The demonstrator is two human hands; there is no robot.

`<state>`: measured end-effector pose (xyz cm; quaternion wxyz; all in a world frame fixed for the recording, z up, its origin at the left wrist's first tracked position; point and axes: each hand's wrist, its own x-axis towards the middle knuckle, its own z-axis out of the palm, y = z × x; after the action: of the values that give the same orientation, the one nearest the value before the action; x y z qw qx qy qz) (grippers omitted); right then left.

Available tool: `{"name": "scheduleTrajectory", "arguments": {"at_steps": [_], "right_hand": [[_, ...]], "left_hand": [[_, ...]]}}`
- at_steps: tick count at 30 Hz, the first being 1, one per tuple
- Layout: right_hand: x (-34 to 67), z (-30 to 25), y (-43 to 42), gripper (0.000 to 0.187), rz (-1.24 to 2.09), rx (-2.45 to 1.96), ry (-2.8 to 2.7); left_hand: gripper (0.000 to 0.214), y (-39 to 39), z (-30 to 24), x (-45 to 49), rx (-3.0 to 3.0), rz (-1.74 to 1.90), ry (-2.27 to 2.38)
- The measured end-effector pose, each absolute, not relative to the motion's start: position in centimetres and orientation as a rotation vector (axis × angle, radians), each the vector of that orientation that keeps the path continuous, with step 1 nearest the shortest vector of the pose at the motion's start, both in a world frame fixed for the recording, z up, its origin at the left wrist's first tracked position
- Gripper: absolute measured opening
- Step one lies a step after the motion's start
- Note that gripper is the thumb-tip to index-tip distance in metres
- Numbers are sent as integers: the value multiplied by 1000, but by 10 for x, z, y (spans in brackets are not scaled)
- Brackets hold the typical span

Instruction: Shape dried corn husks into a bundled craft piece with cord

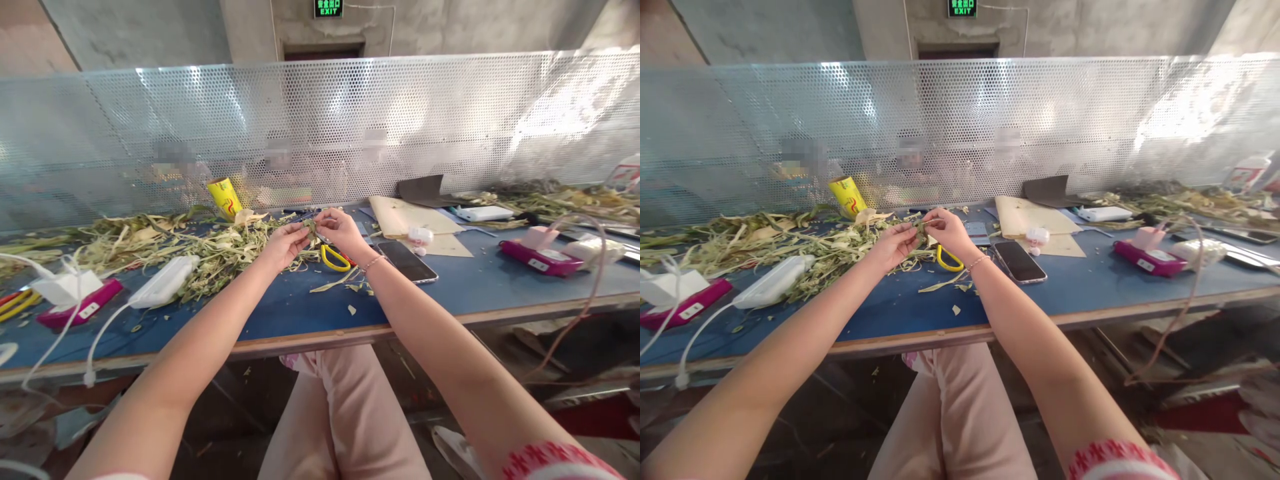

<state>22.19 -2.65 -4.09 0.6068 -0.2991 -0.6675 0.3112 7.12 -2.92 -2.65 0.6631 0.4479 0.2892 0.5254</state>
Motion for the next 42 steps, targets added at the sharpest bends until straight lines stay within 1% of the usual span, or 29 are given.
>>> {"name": "scheduleTrajectory", "arguments": {"at_steps": [3, 10, 19, 27, 32, 36, 42], "right_hand": [[222, -40, -27, 17, 765, -688, -1498], [222, -39, -29, 19, 753, -736, -1507], [223, -39, -29, 18, 561, -720, -1584], [221, -46, -19, 15, 523, -742, -1604], [220, -43, -22, 20, 444, -766, -1679], [219, -41, -27, 21, 497, -764, -1666], [216, -43, -28, 16, 649, -878, -1514]], "left_hand": [[13, -29, -27, 71, 1026, 1177, 657], [12, -24, -31, 69, 1042, 1188, 622], [11, -16, -36, 65, 1065, 1164, 561], [13, -13, -41, 64, 1093, 1140, 561], [11, -17, -37, 65, 1080, 1179, 603], [13, -20, -34, 67, 1049, 1223, 649], [21, -24, -34, 71, 1072, 1271, 703]]}}
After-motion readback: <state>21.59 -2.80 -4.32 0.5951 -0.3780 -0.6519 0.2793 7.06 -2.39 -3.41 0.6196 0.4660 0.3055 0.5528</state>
